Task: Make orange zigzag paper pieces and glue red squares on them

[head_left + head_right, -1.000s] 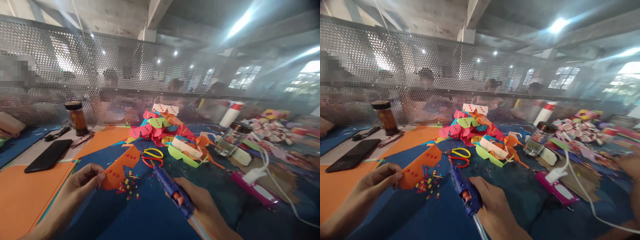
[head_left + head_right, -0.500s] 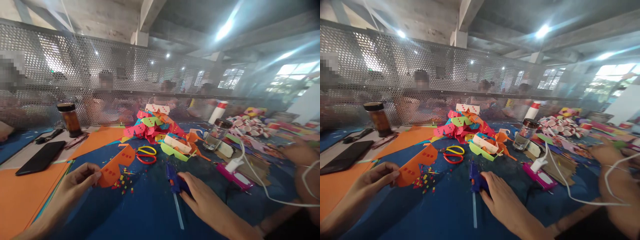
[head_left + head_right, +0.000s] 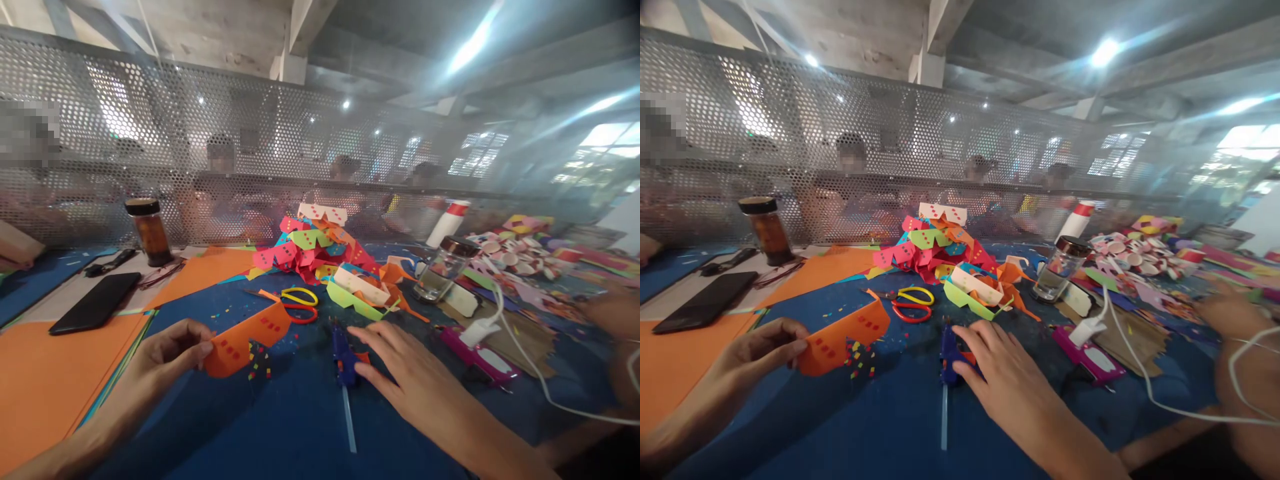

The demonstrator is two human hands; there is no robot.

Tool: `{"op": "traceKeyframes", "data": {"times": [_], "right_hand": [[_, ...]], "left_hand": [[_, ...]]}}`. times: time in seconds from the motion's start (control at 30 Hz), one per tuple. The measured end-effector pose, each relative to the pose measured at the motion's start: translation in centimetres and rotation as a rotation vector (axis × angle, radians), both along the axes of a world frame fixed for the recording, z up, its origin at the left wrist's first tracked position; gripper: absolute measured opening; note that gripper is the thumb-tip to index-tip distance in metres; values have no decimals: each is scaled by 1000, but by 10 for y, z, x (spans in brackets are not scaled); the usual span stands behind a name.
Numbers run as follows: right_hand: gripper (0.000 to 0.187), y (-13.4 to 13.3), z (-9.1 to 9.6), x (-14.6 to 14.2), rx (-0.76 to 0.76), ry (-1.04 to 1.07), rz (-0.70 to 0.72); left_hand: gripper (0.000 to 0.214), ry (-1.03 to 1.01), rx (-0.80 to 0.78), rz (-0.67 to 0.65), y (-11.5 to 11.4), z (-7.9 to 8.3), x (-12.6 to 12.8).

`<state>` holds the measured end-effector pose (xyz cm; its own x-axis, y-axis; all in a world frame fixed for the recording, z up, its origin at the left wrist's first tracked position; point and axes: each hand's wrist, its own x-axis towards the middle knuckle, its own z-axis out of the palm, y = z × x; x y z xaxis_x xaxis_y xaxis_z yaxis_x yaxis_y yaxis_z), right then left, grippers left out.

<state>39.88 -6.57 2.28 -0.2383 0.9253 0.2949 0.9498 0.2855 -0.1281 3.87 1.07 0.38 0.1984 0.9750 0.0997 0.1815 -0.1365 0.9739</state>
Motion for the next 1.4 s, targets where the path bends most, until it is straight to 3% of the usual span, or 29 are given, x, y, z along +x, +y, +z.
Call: {"op": "traceKeyframes", "data": {"times": [0.07,0.17,0.33,0.6,1.07,1.4], "right_hand": [[30,9,17,-20,14,164,107],[31,29,32,-49,51,373,317],[27,57,32,-70,-58,419,509],[13,66,22,-73,-167,540,479],[13,66,13,-72,-207,632,460],[9,65,5,-71,-76,630,555]], "left_hand": [[31,11,-9,-20,-1,-1,-1],[29,6,-25,-42,-2,-6,-3],[29,-18,-34,-45,1,-10,-5],[27,-15,-94,-73,0,0,-2],[24,25,-59,-80,3,-4,-1],[25,182,104,-39,-1,-2,-4]]}}
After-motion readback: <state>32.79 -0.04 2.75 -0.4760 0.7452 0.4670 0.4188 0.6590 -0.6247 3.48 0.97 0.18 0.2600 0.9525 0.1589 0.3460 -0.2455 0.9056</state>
